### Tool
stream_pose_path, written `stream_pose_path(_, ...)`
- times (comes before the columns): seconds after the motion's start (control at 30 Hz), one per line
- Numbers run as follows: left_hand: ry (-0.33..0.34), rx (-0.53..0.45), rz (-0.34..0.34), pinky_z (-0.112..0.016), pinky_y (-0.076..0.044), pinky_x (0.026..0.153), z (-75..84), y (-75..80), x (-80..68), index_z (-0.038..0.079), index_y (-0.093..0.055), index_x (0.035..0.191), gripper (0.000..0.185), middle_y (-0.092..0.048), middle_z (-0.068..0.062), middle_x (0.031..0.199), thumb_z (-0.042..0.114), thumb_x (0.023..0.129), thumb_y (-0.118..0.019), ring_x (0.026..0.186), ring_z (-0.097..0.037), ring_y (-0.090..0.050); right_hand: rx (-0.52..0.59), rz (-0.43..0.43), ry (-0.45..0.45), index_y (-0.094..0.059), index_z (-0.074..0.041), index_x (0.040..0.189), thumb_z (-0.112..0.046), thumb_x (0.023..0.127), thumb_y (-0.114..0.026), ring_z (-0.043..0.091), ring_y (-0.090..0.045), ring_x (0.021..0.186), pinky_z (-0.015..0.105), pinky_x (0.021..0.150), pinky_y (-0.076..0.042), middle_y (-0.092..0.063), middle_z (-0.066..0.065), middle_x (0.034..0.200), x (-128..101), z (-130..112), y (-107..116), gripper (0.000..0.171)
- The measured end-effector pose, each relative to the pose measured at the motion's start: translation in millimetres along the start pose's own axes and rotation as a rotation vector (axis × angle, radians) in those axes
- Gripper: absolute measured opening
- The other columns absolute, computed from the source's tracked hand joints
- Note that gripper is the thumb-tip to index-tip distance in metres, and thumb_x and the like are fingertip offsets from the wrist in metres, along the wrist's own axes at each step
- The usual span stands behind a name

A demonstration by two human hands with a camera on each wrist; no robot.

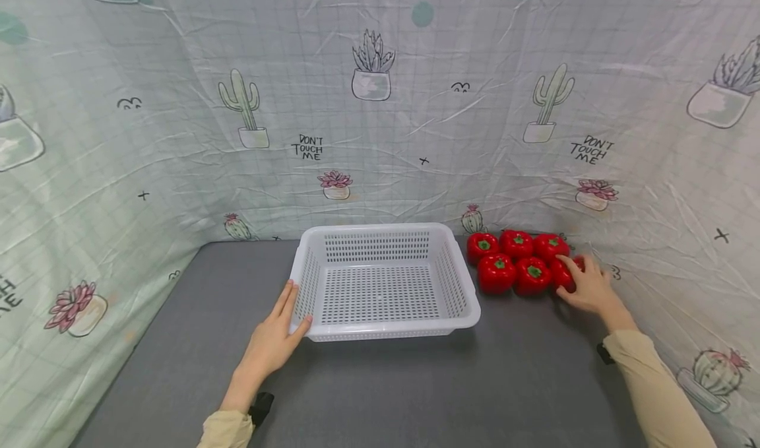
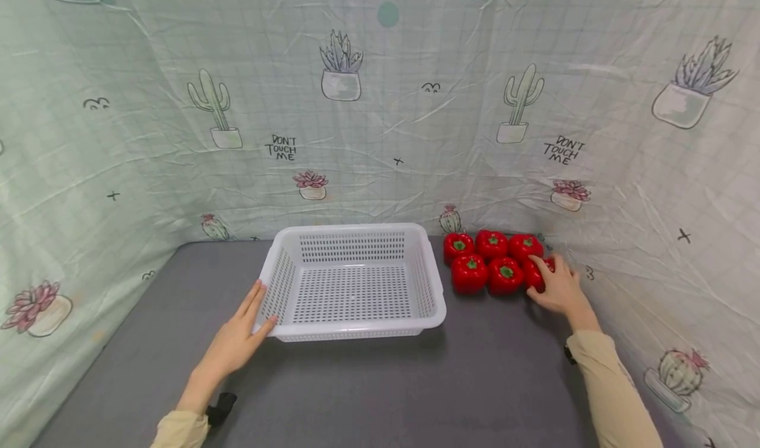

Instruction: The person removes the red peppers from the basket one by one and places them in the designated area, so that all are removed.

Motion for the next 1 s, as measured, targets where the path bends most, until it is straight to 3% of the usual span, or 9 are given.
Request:
stream_pose_path(0.67,0.002,-0.006,0.003,-0.048,-0.046,0.064,0.3,-1.1,-1.0,0.006,-0.023,0.141,0.069,-0.019,-0.01,0.149,0.036,0.087,-0.053,0.087,-0.032,-0.06,0.022,-0.009,0.006,-0.028,-0.015,0.136,-0.022,0.072,-0.064,0.055,-0.027,0.108,0.068,0.079,-0.019,-0.024,0.033,0.126,-7,7,-4,0.074)
stream_pose_path(1.0,-0.003,-0.022,-0.002,-0.044,-0.046,0.063,2.3,-0.3,0.7,0.007,-0.022,0.142,0.069,-0.018,-0.009,0.15,0.038,0.087,-0.051,0.087,-0.029,-0.059,0.002,0.117,0.052,-0.035,-0.016,0.132,-0.021,0.071,-0.065,0.05,-0.031,0.108,0.062,0.076,-0.023,-0.03,0.03,0.127,-16,-17,11,0.069)
Point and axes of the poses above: each hand's wrist, its own x-axis towards the middle knuckle, its own y-axis out of the back of the hand, z = x × y, the point moved 6 cm from there along x, towards the middle knuckle
